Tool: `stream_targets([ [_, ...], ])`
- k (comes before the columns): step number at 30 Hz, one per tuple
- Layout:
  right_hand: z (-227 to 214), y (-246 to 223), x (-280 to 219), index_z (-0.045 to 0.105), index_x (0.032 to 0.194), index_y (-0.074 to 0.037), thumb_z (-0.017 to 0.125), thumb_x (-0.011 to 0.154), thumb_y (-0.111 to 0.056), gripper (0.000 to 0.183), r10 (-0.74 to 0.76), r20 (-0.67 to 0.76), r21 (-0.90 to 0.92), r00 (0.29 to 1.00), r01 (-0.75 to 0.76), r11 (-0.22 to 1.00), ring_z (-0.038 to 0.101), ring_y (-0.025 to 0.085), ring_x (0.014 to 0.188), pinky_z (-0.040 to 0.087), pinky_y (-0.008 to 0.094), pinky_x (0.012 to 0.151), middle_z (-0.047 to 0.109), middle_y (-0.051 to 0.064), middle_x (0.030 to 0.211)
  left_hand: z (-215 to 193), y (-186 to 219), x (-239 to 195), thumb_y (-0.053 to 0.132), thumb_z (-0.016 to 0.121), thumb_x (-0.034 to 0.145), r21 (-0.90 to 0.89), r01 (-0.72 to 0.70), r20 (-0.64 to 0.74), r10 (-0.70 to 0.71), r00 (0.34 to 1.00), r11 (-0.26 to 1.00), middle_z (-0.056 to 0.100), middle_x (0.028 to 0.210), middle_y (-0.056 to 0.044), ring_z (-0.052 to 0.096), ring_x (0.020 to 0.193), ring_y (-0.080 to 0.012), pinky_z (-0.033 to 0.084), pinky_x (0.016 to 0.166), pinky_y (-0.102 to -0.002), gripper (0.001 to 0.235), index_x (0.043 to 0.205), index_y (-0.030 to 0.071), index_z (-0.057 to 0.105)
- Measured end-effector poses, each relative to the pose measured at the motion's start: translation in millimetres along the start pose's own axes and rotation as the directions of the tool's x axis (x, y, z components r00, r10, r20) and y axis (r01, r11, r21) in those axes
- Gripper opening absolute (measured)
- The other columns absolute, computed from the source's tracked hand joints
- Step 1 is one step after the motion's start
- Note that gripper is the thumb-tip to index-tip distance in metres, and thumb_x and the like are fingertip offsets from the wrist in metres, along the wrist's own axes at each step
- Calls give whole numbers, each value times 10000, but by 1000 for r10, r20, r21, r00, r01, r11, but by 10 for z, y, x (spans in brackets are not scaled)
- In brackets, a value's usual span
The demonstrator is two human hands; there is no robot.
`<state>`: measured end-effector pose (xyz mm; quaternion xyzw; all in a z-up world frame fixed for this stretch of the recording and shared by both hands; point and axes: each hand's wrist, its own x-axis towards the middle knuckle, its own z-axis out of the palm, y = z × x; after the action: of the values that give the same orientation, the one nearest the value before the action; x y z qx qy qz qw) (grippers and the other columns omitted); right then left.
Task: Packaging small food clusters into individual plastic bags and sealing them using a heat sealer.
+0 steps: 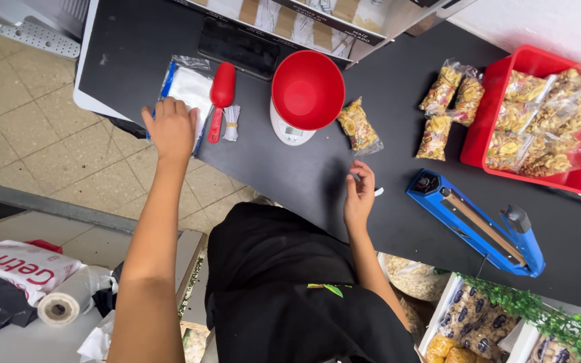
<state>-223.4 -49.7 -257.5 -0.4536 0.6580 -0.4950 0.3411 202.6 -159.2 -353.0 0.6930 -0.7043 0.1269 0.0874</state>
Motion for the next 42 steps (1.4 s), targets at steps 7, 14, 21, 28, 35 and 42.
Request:
stream_targets([
  [7,-55,59,-34,638,1037,-28,608,979,19,81,8,10,1,1000,-8,1000,634,278,1198,524,392,948,583,155,1283,-596,138,24,390,752,974,-270,128,180,-81,980,954,525,1439,-287,469,1333,-408,337,999,-528,522,1376,63,692],
  [14,-52,-57,-28,651,1017,-21,611,975,26,75,-4,16,-20,1000,5,1000,640,283,1182,532,389,936,595,161,1261,-499,107,-3,464,653,1013,-234,140,293,-67,954,962,500,1523,-182,385,1406,-332,292,948,-603,516,1430,161,652],
  [21,-112,-100,-8,665,1012,-23,615,974,22,77,2,6,-25,1000,-2,1000,643,278,1176,535,383,934,609,158,1244,-533,181,-23,359,753,921,-130,114,213,-85,973,985,540,1482,-192,414,1382,-324,259,989,-636,609,1364,-41,632],
  [28,-215,-59,5,667,1001,-17,614,973,24,73,25,-28,-32,999,-26,999,654,295,1166,544,398,933,631,165,1221,-453,141,-24,203,764,901,-315,206,27,-208,978,927,661,1233,-33,605,1152,-203,278,1037,-518,321,1185,57,734],
  [35,-210,-133,48,661,995,-17,610,974,32,73,22,-48,0,999,-22,1000,655,292,1144,536,402,939,645,171,1183,-899,277,107,-76,742,831,-786,192,-73,-397,915,588,717,1078,-85,697,1015,-298,494,923,-391,267,1061,54,775],
  [42,-205,-364,48,666,997,-31,605,985,28,86,42,-13,71,999,-41,997,683,224,975,541,373,888,702,142,1036,-1825,773,224,-72,798,858,-926,90,-67,-393,917,366,727,1017,-114,713,1004,-301,517,937,-405,178,994,41,780],
])
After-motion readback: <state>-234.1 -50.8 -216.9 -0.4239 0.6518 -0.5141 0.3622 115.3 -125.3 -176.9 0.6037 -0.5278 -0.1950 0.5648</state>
